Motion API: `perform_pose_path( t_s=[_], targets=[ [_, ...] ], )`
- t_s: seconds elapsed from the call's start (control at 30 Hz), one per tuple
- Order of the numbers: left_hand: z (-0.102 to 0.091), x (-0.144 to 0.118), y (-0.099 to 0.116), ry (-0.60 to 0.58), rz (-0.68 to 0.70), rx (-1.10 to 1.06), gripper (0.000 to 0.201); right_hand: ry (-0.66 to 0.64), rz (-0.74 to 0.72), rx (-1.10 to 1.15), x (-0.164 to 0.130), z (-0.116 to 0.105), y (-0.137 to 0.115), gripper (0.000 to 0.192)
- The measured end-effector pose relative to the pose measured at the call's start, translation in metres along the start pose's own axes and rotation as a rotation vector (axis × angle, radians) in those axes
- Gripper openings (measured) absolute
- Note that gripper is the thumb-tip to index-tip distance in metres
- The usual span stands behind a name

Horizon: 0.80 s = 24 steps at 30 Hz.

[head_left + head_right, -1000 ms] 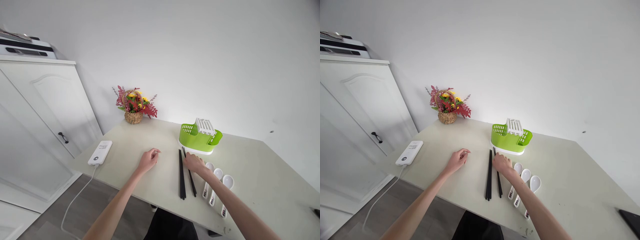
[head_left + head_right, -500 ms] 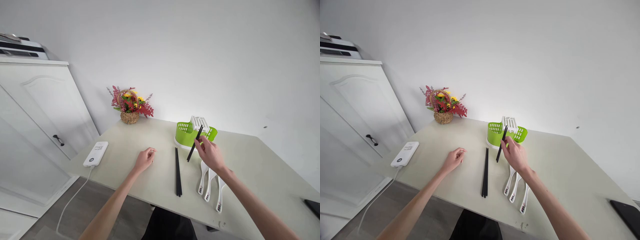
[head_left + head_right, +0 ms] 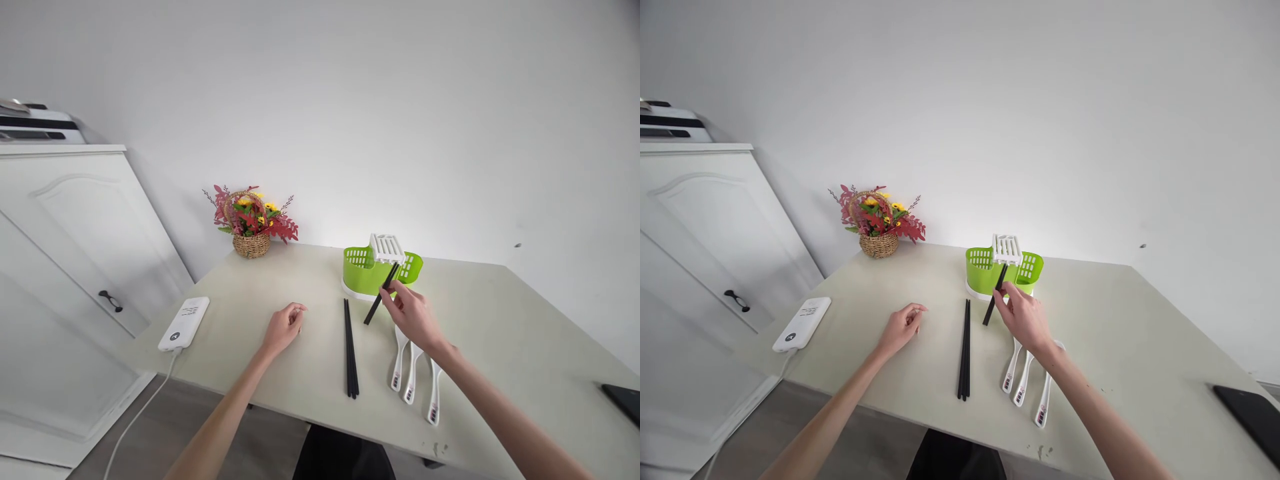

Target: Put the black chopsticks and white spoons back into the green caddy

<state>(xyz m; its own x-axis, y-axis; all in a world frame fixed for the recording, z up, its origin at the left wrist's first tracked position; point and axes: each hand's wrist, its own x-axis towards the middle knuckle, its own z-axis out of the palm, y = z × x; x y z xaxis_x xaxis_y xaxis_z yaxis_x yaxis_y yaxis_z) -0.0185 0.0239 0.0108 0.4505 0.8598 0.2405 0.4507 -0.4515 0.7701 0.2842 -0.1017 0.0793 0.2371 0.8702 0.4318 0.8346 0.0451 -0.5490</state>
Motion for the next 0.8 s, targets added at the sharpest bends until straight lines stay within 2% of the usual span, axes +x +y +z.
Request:
perform_pose_path(
  t_s=[0.1,0.17,0.27,0.37,0.47,0.6,0.7,0.8],
  targets=[
    [0.001,0.000,0.014,-0.012,0.005,-0.052,0.032,-0.039,0.005,0.103,-0.001,-0.006,-0.009,0.039],
    [0.004,0.000,0.036,0.001,0.018,-0.123,0.036,-0.074,0.004,0.164,-0.003,-0.010,-0.018,0.039],
    [0.010,0.003,0.087,0.009,0.085,-0.219,0.038,-0.154,0.003,0.280,-0.007,-0.016,-0.035,0.039],
    [0.014,0.009,0.143,-0.052,0.193,-0.319,0.036,-0.302,-0.016,0.435,-0.012,-0.025,-0.053,0.039],
    [0.014,0.012,0.181,-0.110,0.234,-0.395,0.031,-0.411,-0.041,0.478,-0.017,-0.035,-0.065,0.036],
    [0.013,0.007,0.197,-0.214,0.170,-0.470,0.030,-0.462,-0.039,0.454,-0.024,-0.045,-0.070,0.029],
    [0.018,0.004,0.196,-0.255,0.084,-0.566,0.033,-0.463,0.000,0.461,-0.030,-0.048,-0.066,0.030],
    [0.023,0.009,0.191,-0.236,-0.020,-0.684,0.037,-0.490,0.026,0.424,-0.039,-0.051,-0.058,0.036]
  ],
)
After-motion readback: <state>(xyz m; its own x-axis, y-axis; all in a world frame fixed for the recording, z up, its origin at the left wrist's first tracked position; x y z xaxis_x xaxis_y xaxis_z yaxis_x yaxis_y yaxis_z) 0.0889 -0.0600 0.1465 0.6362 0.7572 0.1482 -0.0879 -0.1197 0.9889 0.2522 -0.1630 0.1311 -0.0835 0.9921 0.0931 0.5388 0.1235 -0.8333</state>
